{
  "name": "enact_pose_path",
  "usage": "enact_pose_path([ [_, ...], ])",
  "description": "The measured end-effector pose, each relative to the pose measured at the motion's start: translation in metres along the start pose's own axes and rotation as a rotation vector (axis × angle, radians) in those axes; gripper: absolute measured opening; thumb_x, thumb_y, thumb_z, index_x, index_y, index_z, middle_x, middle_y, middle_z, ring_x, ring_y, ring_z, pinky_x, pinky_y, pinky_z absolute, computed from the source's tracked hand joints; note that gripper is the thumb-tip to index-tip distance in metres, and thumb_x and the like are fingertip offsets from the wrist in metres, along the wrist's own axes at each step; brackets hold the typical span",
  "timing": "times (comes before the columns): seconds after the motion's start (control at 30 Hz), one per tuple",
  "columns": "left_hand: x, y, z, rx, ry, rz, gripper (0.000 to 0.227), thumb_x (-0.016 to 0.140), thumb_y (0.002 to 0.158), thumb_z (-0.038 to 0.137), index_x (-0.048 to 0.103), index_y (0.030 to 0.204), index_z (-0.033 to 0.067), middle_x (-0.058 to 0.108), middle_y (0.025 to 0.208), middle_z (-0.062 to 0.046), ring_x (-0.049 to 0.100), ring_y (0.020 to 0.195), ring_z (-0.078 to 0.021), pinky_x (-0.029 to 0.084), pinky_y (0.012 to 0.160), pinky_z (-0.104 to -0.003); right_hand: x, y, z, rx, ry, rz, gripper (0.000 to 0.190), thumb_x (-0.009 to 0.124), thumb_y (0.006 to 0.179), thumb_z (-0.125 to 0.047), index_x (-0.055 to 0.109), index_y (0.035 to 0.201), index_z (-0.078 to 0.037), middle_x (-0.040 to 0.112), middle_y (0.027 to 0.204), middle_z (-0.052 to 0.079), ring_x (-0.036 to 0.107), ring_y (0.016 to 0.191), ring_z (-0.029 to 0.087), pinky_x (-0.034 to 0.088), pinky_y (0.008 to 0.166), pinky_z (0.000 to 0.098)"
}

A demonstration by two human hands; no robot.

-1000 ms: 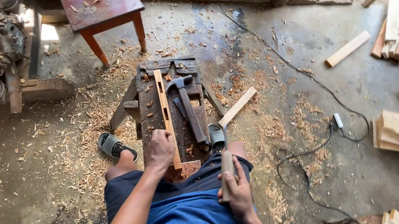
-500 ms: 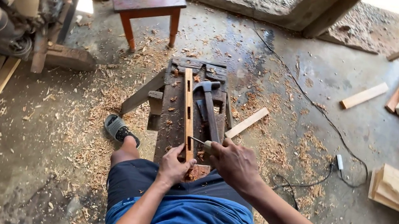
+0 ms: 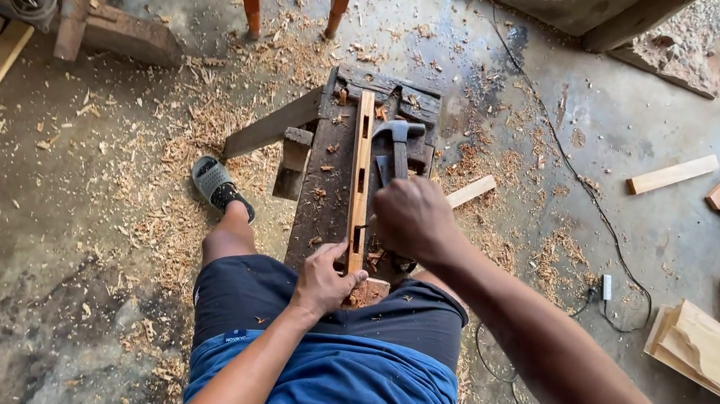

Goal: Chisel a mortise or groove into a wooden beam using a hammer and chisel.

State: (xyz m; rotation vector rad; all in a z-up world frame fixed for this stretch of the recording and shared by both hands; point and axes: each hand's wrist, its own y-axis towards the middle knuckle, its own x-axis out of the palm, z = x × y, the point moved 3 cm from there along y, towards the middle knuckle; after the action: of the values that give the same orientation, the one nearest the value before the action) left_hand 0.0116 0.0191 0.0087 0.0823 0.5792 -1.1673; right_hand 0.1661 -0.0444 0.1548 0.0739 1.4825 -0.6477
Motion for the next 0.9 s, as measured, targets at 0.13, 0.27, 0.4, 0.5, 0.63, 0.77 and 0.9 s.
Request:
enact_pose_path([
  [0.13,-0.003,0.0,0.004,0.005,-0.016,0.018,0.072,0.089,0.074,0.033,0.064,0.133,0.0012,0.068,0.125,-0.015,0.068,0.112,-0.0314,0.053,0.098,-0.037,0.002,0.039,0.02,0.011,-0.003,-0.122,0.022,0.063,0.089,-0.005,0.068,0.067,-0.008,0.058,0.058,0.001,0.052,0.05,0.01,0.051,0.044,0.0286],
  [0.27,-0.006,-0.003,0.01,-0.002,-0.04,0.006,0.072,0.089,0.074,0.032,0.063,0.133,-0.0002,0.069,0.124,-0.015,0.068,0.111,-0.0313,0.054,0.097,-0.036,-0.058,0.055,0.01,0.01,0.061,-0.249,0.051,0.093,0.065,-0.056,0.076,0.077,-0.01,0.063,0.068,0.003,0.058,0.059,0.017,0.052,0.058,0.0351],
  [0.4,-0.004,-0.002,0.007,-0.003,-0.039,0.005,0.066,0.088,0.075,0.033,0.066,0.129,0.0013,0.069,0.122,-0.014,0.069,0.111,-0.0314,0.054,0.097,-0.037,-0.061,0.099,0.016,-0.048,-0.096,-0.481,0.051,0.093,0.065,-0.056,0.081,0.088,-0.012,0.075,0.084,0.003,0.07,0.078,0.019,0.057,0.064,0.0325],
  [0.5,-0.008,-0.002,0.01,-0.004,-0.024,0.007,0.066,0.088,0.075,0.035,0.067,0.128,0.002,0.069,0.122,-0.014,0.068,0.111,-0.032,0.054,0.097,-0.038,-0.037,0.13,0.024,-0.051,-0.029,-0.578,0.054,0.094,0.064,-0.056,0.079,0.095,-0.014,0.076,0.091,0.005,0.073,0.083,0.021,0.06,0.065,0.0337],
  [0.63,0.003,-0.002,-0.005,0.003,-0.033,0.017,0.064,0.087,0.075,0.035,0.067,0.128,0.004,0.069,0.124,-0.014,0.067,0.113,-0.0329,0.053,0.098,-0.038,-0.007,0.164,0.039,-0.094,0.123,-0.737,0.054,0.093,0.067,-0.051,0.075,0.106,-0.017,0.074,0.1,0.005,0.074,0.085,0.025,0.064,0.065,0.0366],
  [0.77,-0.006,0.002,0.0,0.045,-0.029,0.029,0.069,0.089,0.074,0.033,0.064,0.131,0.0035,0.067,0.128,-0.015,0.066,0.116,-0.0338,0.052,0.099,-0.039,-0.083,0.088,0.032,-0.169,0.012,-0.675,0.053,0.087,0.07,-0.06,0.08,0.101,-0.018,0.077,0.096,0.005,0.075,0.084,0.021,0.061,0.065,0.0338],
  [0.9,-0.002,0.008,-0.003,-0.064,0.004,-0.049,0.08,0.087,0.073,0.036,0.056,0.14,0.0072,0.064,0.132,-0.016,0.064,0.119,-0.0341,0.051,0.101,-0.04,-0.063,0.004,0.094,-0.062,0.08,-0.369,0.056,0.077,0.075,-0.07,0.082,0.096,-0.019,0.079,0.089,0.003,0.073,0.08,0.015,0.058,0.066,0.0314],
])
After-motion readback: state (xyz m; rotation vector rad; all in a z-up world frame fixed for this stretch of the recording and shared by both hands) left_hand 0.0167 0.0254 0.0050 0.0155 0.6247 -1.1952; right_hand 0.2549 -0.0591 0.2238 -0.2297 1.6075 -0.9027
